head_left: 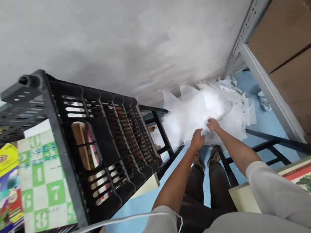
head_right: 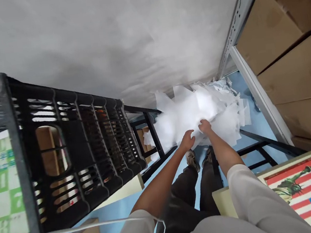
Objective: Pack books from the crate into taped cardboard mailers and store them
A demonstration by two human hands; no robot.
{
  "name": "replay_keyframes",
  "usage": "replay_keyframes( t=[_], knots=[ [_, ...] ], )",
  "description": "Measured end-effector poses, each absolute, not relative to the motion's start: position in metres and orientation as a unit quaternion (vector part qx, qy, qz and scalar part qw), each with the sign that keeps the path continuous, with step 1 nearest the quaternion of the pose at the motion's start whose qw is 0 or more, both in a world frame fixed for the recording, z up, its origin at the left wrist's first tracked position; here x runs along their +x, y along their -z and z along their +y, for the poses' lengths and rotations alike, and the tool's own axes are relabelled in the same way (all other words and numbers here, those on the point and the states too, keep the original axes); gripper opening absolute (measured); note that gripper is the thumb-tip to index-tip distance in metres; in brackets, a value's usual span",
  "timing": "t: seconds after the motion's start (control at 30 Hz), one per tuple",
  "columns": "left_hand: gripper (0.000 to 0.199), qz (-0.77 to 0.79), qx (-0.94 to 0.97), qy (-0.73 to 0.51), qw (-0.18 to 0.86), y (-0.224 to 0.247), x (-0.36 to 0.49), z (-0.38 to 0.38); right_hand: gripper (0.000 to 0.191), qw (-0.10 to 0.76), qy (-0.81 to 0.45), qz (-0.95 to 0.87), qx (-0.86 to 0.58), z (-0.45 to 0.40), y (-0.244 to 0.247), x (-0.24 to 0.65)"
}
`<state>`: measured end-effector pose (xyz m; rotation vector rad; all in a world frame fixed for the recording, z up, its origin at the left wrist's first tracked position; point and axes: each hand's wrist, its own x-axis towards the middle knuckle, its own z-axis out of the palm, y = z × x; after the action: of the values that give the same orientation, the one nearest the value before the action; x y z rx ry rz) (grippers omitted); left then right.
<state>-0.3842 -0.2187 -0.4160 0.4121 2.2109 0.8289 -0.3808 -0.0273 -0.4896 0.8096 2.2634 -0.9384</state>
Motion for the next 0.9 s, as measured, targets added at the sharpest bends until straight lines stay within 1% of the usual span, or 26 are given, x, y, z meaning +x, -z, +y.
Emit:
replay_keyframes(
  t=[0.1,0.17,0.23,0.33,0.43,0.6,0.73,0.9],
  knots=[
    [0.05,0.86,0.156,-0.321,0.366,0.405,-0.387,-0.22,0.031,0.197,0.404,0.823,0.348,-0.024,0.472,-0.383],
    [0.051,0.859,0.159,-0.32,0.367,0.392,-0.389,-0.218,0.023,0.147,0.43,0.808,0.376,-0.02,0.452,-0.387],
    [0.052,0.856,0.167,-0.323,0.367,0.374,-0.391,-0.214,0.02,0.103,0.451,0.795,0.392,-0.016,0.427,-0.392],
    [0.052,0.851,0.171,-0.337,0.364,0.342,-0.391,-0.203,0.024,0.051,0.479,0.788,0.385,-0.009,0.382,-0.397],
    [0.051,0.847,0.182,-0.345,0.361,0.303,-0.391,-0.191,0.027,0.033,0.479,0.792,0.376,-0.001,0.333,-0.395],
    [0.055,0.826,0.256,-0.359,0.35,0.231,-0.389,-0.175,0.033,0.006,0.456,0.803,0.384,0.012,0.246,-0.367],
    [0.056,0.81,0.322,-0.35,0.344,0.174,-0.385,-0.172,0.039,-0.037,0.441,0.798,0.409,0.017,0.176,-0.316],
    [0.057,0.783,0.421,-0.308,0.338,0.115,-0.369,-0.17,0.043,-0.095,0.416,0.762,0.487,0.018,0.096,-0.219]
  ],
)
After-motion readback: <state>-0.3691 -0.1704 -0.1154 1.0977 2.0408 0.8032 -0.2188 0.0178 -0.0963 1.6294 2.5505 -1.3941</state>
